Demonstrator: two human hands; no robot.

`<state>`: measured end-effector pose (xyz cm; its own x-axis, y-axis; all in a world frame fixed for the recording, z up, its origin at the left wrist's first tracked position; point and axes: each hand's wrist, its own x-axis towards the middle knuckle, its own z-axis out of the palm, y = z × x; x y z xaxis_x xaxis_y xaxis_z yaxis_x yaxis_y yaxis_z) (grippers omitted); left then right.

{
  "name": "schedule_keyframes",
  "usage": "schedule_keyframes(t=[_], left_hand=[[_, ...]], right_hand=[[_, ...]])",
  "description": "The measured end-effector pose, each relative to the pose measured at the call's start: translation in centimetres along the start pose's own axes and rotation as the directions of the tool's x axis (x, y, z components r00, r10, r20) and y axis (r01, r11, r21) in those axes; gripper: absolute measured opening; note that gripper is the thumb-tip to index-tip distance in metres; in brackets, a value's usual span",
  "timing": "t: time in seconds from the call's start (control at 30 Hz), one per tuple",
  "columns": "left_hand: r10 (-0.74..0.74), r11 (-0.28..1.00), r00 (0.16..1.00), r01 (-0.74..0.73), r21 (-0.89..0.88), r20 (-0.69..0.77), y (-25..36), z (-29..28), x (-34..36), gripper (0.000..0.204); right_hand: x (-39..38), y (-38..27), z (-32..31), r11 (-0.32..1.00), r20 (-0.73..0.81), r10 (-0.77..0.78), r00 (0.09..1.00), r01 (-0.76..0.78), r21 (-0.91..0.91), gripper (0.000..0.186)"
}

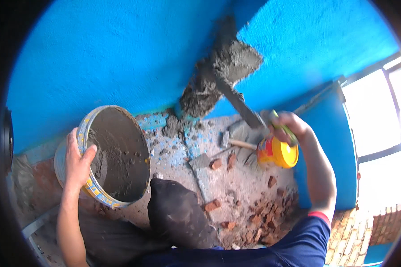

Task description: The person picks up a bucket of cement, scoops cement with a trowel, and applies and spreads the cement onto a damaged wall corner.

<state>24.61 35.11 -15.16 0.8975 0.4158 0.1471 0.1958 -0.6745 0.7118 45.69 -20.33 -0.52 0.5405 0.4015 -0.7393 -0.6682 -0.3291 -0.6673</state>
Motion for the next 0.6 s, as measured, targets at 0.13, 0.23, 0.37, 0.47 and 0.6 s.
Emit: schedule_keyframes(t=[0.13, 0.23, 0.37, 0.47, 0.6], left_hand=[[0.018, 1.000, 0.999, -0.018, -0.001, -0.038, 0.1, -0.3, -0.2, 0.067], [-0.032, 0.996, 0.999, 0.031, -0.086, -0.010, 0.2, -0.2, 0.0, 0.065], [-0.036, 0.997, 0.998, 0.033, -0.067, -0.045, -0.3, -0.4, -0.2, 0.063], [-0.012, 0.998, 1.000, 0.012, -0.063, 0.006, 0.1, -0.3, 0.3, 0.062], [0.015, 0.993, 1.000, -0.014, -0.114, 0.008, 0.8, -0.3, 0.6, 0.058]], right_hand=[[-5.1, 1.0, 0.0, 0.990, -0.126, 0.020, 0.992, -0.037, -0.135, 0.031], [-5.2, 4.3, 1.0, 0.966, -0.270, -0.185, 0.945, 0.125, -0.224, 0.041], [-1.5, 8.7, 6.9, 0.839, -0.412, -0.459, 0.787, 0.231, -0.493, 0.031], [2.1, 13.0, 8.7, 0.795, -0.402, -0.390, 0.828, 0.082, -0.601, 0.028], [9.4, 17.7, 9.0, 0.796, -0.396, -0.086, 0.914, -0.177, -0.579, 0.024]])
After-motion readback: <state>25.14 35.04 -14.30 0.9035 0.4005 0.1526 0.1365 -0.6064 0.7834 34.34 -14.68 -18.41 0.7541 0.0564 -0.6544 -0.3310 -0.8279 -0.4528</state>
